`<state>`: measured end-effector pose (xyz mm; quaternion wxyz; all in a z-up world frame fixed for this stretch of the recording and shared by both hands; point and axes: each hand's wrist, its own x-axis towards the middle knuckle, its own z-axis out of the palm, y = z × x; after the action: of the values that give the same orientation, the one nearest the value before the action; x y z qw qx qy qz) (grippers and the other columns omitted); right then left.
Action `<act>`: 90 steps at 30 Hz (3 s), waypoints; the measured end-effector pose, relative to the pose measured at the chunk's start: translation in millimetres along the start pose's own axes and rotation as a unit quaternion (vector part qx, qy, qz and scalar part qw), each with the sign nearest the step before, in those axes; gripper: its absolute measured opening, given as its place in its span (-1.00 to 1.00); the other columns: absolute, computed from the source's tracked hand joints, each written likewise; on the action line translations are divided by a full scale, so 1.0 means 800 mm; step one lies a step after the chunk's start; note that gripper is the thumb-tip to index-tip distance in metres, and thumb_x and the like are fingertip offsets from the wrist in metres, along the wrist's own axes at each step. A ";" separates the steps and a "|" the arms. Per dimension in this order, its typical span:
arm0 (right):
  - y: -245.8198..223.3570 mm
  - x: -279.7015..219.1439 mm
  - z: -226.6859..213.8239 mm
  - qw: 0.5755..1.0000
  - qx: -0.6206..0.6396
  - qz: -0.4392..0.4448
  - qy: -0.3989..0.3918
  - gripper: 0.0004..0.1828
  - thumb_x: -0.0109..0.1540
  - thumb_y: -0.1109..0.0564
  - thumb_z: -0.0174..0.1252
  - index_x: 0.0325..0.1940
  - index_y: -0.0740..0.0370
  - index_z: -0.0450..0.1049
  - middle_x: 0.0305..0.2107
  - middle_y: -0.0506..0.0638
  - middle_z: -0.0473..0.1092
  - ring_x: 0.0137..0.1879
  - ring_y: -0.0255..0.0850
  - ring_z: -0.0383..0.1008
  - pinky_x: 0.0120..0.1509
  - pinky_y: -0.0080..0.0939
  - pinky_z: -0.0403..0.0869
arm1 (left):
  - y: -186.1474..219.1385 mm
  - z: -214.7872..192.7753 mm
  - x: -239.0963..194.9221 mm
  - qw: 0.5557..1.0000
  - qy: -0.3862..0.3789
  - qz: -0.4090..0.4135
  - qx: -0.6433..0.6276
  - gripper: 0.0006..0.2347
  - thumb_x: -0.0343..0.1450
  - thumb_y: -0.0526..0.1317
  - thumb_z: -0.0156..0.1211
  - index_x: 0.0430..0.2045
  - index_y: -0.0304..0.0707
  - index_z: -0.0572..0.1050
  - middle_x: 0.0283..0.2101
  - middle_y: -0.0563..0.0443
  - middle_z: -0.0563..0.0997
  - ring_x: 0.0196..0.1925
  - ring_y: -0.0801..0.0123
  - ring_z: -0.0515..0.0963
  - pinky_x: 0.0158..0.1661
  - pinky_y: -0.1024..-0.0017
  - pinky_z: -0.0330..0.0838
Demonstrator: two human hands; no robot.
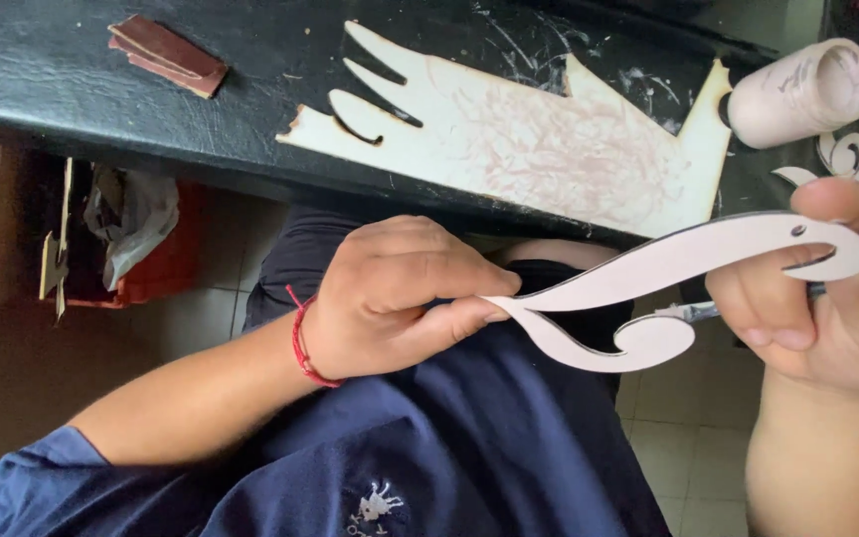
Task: Painting decorative wooden letters with a paintbrush and light-colored paint on a desk.
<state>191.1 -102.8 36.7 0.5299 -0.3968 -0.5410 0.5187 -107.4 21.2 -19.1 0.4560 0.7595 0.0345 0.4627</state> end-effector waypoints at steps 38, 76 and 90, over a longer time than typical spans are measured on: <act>0.000 -0.006 -0.005 0.994 0.077 -0.060 0.040 -0.72 0.47 0.13 0.02 0.27 0.13 0.42 0.31 0.14 0.34 -0.63 -0.39 0.20 -0.56 -0.40 0.33 | -0.006 0.006 0.007 1.000 -0.003 -0.004 0.013 -0.88 0.43 -0.22 0.22 -0.28 -0.28 0.56 -0.39 0.01 0.65 -0.42 0.31 0.66 -0.29 0.38 0.47; 0.009 0.022 0.083 0.892 -0.338 -0.060 0.294 -0.45 0.42 0.15 -0.24 0.45 0.51 -0.02 -0.35 0.60 0.35 -0.69 -0.22 0.05 -0.54 -0.34 0.07 | -0.024 0.003 0.019 0.990 -0.029 0.073 0.116 -0.91 0.43 -0.30 0.27 -0.27 -0.32 0.58 -0.27 0.01 0.69 -0.33 0.33 0.70 -0.28 0.43 0.47; 0.013 -0.005 0.092 0.862 -0.474 0.013 0.181 -0.32 0.13 0.32 0.42 0.29 0.34 0.31 -0.39 -0.04 0.47 -0.59 -0.45 0.00 -0.39 -0.50 0.22 | -0.023 0.004 0.018 0.987 -0.023 0.087 0.136 -0.90 0.42 -0.30 0.30 -0.28 -0.32 0.58 -0.31 -0.03 0.69 -0.38 0.30 0.66 -0.31 0.42 0.45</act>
<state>117.5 -115.4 33.0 0.3594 -0.6939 -0.6111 0.1257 -90.2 36.3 -23.1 0.3072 0.8248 0.0208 0.4742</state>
